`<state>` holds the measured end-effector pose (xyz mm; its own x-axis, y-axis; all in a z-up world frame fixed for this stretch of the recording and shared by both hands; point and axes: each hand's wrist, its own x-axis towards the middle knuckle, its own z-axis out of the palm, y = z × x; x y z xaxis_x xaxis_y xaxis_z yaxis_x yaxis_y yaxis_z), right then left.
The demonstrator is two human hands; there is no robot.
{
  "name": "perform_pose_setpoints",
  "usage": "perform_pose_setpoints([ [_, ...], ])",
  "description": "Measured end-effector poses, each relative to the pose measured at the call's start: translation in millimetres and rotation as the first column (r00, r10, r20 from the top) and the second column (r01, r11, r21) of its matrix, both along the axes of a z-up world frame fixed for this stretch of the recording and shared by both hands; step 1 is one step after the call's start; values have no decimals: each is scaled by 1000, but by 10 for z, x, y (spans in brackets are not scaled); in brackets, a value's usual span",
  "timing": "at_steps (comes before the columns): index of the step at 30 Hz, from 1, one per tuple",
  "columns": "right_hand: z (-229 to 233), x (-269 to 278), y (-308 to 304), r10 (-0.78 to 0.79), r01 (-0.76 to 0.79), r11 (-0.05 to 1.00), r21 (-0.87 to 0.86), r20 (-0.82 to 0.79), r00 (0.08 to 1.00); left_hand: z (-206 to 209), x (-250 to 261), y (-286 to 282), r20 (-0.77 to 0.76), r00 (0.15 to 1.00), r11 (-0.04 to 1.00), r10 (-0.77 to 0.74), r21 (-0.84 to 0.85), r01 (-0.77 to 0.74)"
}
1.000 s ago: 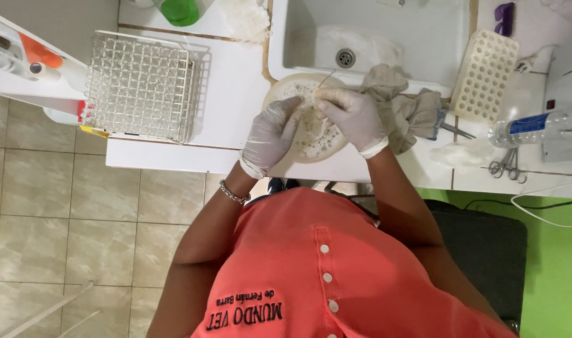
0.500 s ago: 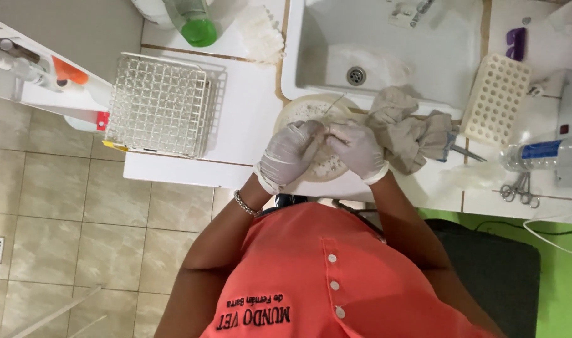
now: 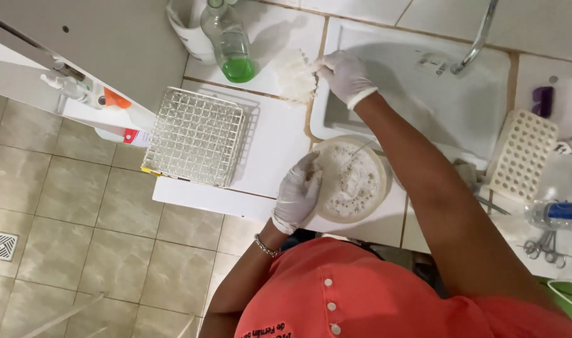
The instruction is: The person scrubs a small metal instrument in a soapy bowl using a brush, then rinses it under running water from the tap. The person repeats this process with additional instruments, scrubbing and rinsing each one individually.
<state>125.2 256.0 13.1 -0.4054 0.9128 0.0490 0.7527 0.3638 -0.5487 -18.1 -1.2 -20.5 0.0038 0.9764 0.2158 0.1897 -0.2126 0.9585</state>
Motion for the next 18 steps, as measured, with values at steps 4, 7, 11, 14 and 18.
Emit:
perform_pose_setpoints([
  [4,-286,-271,413,-3,3,1000,-4,-11,1000,11,-18,-20,-4,999,998,51,33,-51],
  [7,-338,-382,469,-44,40,996,-78,-51,998,-32,-59,-1,-14,995,994,98,51,-98],
  [11,-696,-353,615,-40,34,998,-62,-108,993,-109,-75,58,-27,987,985,160,72,-158],
  [14,-541,-343,473,-172,102,956,-274,-246,954,-58,-50,46,-37,990,991,134,35,-132],
  [18,-29,-120,206,-155,90,958,-273,-228,961,-128,-37,67,-27,996,992,85,101,-82],
])
